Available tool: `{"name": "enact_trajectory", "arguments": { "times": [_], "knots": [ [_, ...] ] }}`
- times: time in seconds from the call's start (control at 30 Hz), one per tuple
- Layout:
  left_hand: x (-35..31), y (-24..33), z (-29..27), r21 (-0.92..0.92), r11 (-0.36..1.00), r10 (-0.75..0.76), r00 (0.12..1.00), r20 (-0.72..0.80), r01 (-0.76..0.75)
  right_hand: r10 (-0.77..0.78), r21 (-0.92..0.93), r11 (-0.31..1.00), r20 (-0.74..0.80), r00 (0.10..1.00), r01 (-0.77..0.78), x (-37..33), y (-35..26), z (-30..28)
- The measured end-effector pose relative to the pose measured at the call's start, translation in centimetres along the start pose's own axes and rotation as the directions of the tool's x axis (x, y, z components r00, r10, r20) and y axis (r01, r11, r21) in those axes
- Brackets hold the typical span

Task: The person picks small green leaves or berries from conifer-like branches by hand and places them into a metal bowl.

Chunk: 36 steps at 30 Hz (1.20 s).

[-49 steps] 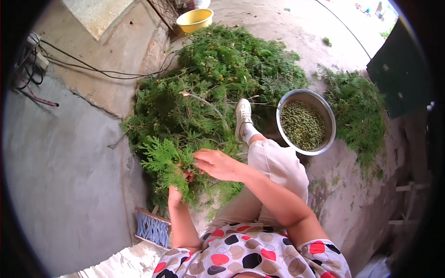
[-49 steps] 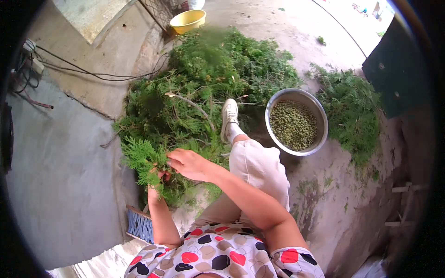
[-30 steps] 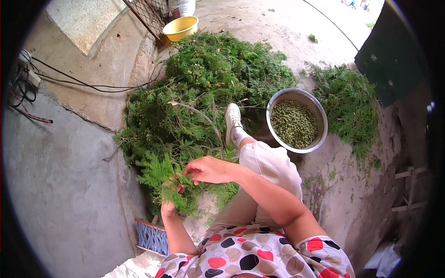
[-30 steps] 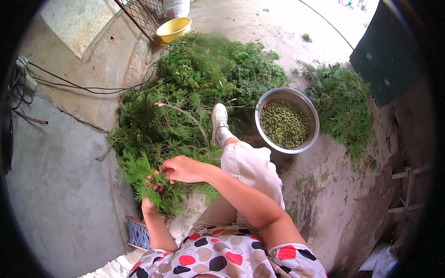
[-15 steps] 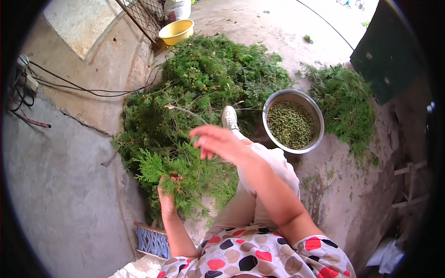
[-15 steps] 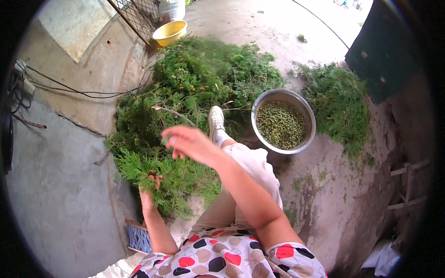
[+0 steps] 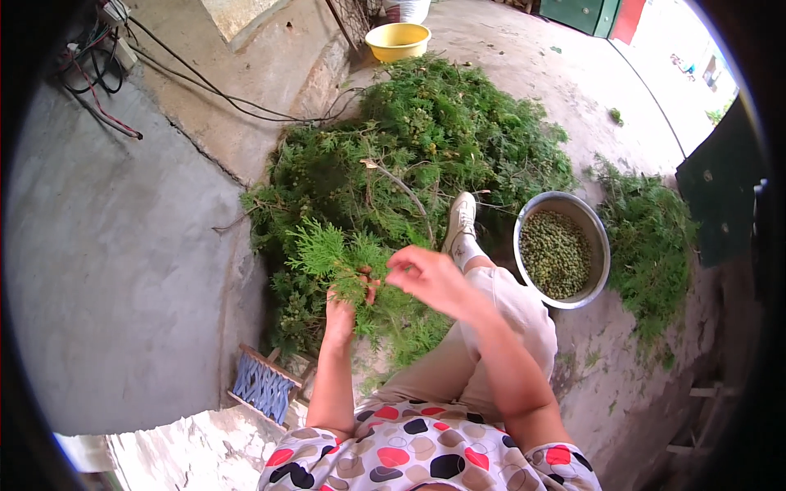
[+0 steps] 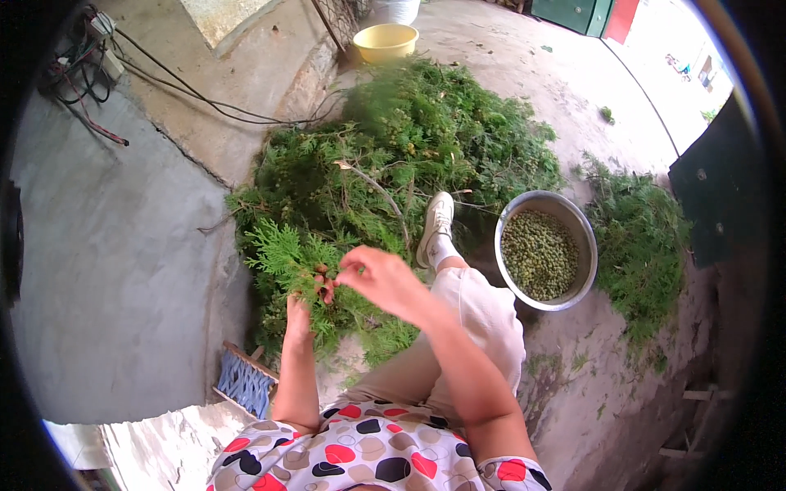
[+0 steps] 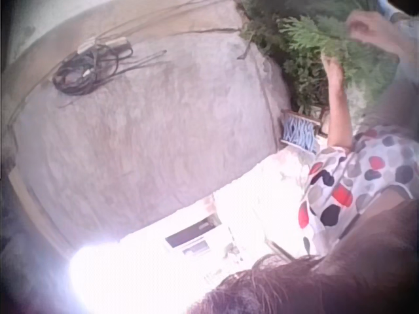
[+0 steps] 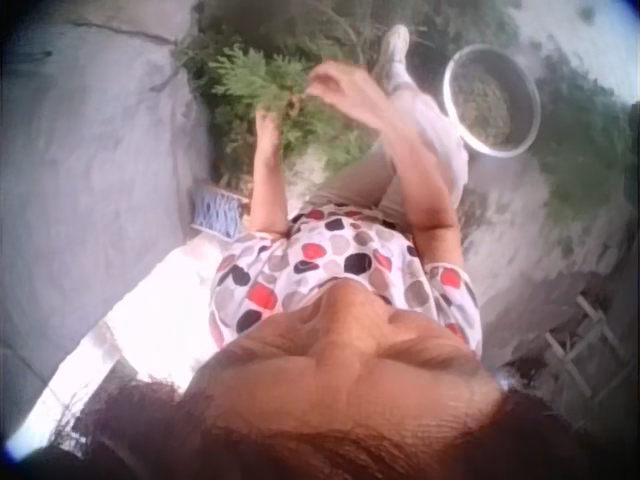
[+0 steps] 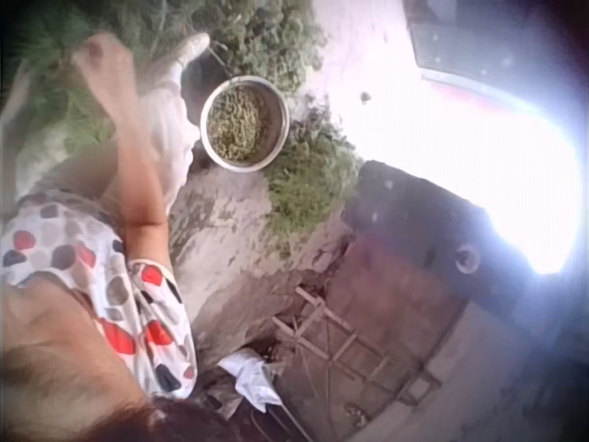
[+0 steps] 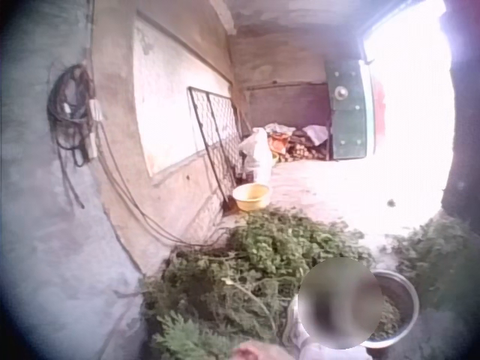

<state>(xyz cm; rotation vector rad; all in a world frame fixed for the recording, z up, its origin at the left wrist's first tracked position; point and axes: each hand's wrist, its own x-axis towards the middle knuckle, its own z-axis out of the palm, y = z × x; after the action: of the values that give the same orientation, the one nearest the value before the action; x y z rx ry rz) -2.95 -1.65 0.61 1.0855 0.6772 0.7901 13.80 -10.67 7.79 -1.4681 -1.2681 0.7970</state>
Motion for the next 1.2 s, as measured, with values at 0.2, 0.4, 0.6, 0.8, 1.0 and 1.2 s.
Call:
{"name": "enact_trajectory", "arguments": {
  "times": [0.2, 0.4, 0.6, 0.8, 1.0, 1.2],
  "knots": [
    [-0.5, -0.2, 0.5, -0.073, 0.997, -0.022, 0.999, -0.035, 0.02, -0.077, -0.097, 0.993, -0.028, 0.997, 0.074, 0.1, 1.5, 2.6],
    [-0.4, -0.3, 0.4, -0.066, 0.998, 0.013, 1.0, 0.003, -0.013, -0.037, -0.069, 0.997, -0.064, 0.997, 0.032, 0.0, 1.4, 3.0],
    [-0.8, 0.0, 0.4, 0.006, 1.0, 0.011, 1.0, 0.003, -0.011, -0.01, -0.117, 0.993, -0.012, 1.0, 0.009, -0.1, 2.1, 3.0],
    [0.9, -2.0, -1.9, -0.135, 0.991, 0.008, 0.994, -0.113, -0.023, -0.078, -0.105, 0.992, -0.018, 0.997, 0.076, -0.3, 0.8, 3.0],
    [0.8, -1.1, -3.1, -0.322, 0.946, -0.075, 0.99, -0.121, 0.032, -0.063, 0.052, 0.997, -0.035, 0.997, 0.065, -0.3, 0.3, 1.1],
    [0.6, -0.6, -3.2, -0.377, 0.925, -0.072, 0.995, -0.064, 0.043, 0.169, 0.831, 0.51, -0.35, 0.921, 0.222, 0.5, -1.4, -4.4]
  ]
}}
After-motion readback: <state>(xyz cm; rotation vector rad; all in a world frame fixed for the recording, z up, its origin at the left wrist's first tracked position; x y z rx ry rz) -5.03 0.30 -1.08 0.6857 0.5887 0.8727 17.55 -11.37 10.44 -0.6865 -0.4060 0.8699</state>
